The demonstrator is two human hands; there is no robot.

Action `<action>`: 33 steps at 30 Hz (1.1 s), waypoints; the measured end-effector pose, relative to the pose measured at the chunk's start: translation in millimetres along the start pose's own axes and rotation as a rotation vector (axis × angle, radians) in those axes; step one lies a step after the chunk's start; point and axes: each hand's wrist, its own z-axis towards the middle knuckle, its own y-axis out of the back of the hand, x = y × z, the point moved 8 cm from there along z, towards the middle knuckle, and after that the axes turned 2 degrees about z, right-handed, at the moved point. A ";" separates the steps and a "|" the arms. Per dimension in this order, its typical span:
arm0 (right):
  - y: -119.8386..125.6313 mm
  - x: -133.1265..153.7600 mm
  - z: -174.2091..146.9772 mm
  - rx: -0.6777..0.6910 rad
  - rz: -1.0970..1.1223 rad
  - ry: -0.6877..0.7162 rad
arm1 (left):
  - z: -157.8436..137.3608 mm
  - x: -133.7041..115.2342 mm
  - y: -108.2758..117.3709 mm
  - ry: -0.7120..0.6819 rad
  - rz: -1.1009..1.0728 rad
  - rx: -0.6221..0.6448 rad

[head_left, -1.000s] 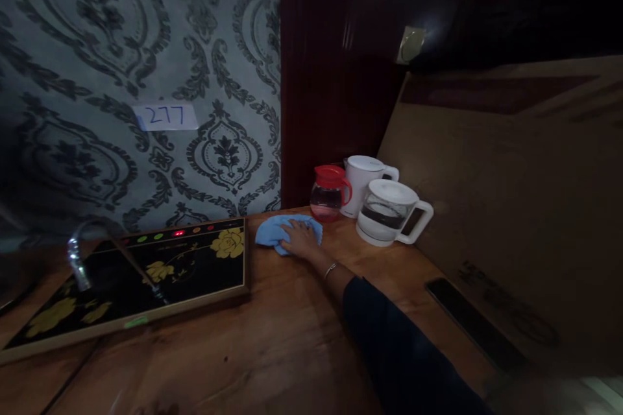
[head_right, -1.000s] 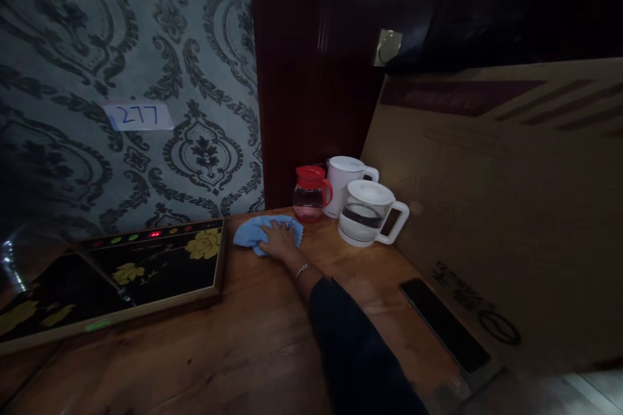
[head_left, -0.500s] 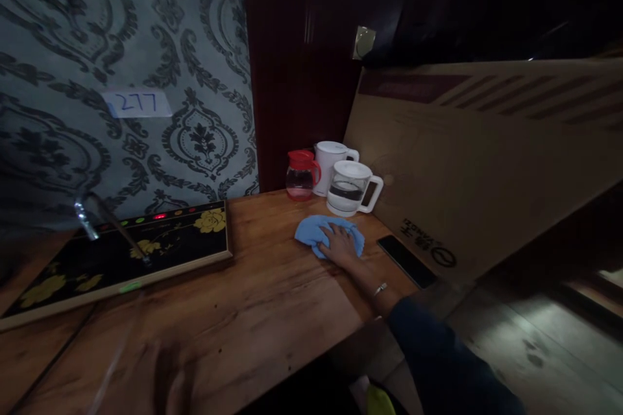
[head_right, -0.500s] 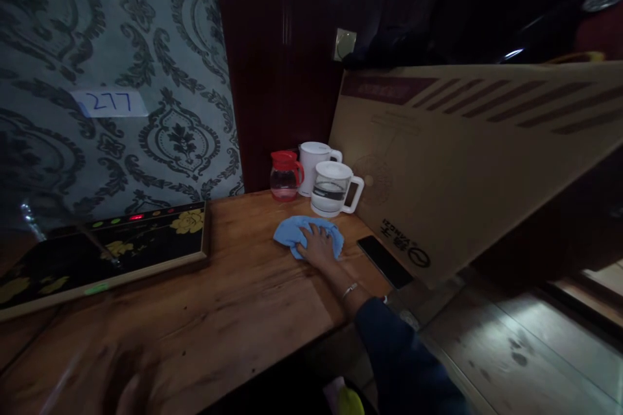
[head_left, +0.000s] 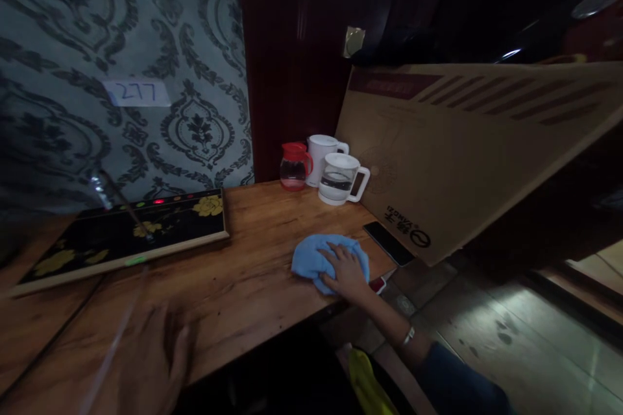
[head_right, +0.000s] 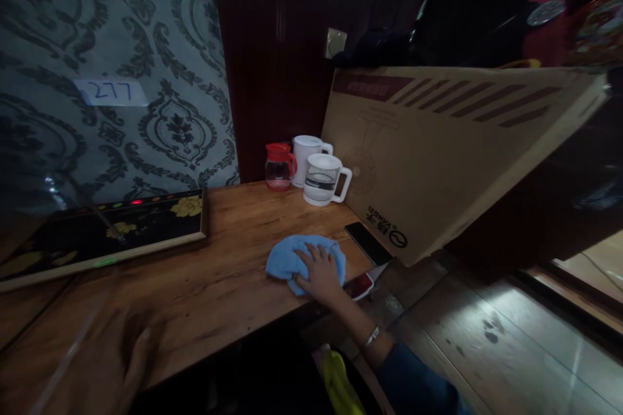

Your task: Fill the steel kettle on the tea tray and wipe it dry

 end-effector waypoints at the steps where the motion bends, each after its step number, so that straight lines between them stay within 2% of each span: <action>1: 1.2 -2.0 7.0 -0.009 -0.019 -0.029 | -0.4 -1.6 1.3 0.001 0.023 -0.011; 4: -0.8 3.0 24.9 -0.026 -0.057 -0.080 | -2.6 -5.4 2.7 -0.009 0.102 -0.031; 7: -9.4 31.8 33.0 -0.012 -0.044 -0.038 | -5.3 -4.6 0.5 -0.011 0.110 -0.034; 10: -23.7 88.0 28.8 0.048 0.020 0.099 | -8.8 -1.4 -2.7 -0.004 0.090 -0.036; 15: -46.8 205.5 -4.5 0.167 0.170 0.478 | -18.5 -5.0 2.4 -0.045 0.056 -0.092; 18: -53.5 247.6 -14.7 0.232 0.209 0.612 | -24.7 -9.7 10.0 -0.075 0.043 -0.131; 23: -55.8 291.5 12.0 0.287 0.193 0.673 | -31.1 -12.3 17.0 -0.071 0.014 -0.147; 28: -58.9 326.3 44.2 0.281 0.154 0.593 | -33.8 -11.7 16.5 -0.064 -0.002 -0.121; 30: -61.9 332.6 45.6 0.285 0.148 0.603 | -34.2 -11.7 16.9 -0.076 -0.004 -0.127; 33: -64.7 330.7 31.0 0.292 0.157 0.702 | -34.0 -11.7 18.1 -0.086 -0.023 -0.143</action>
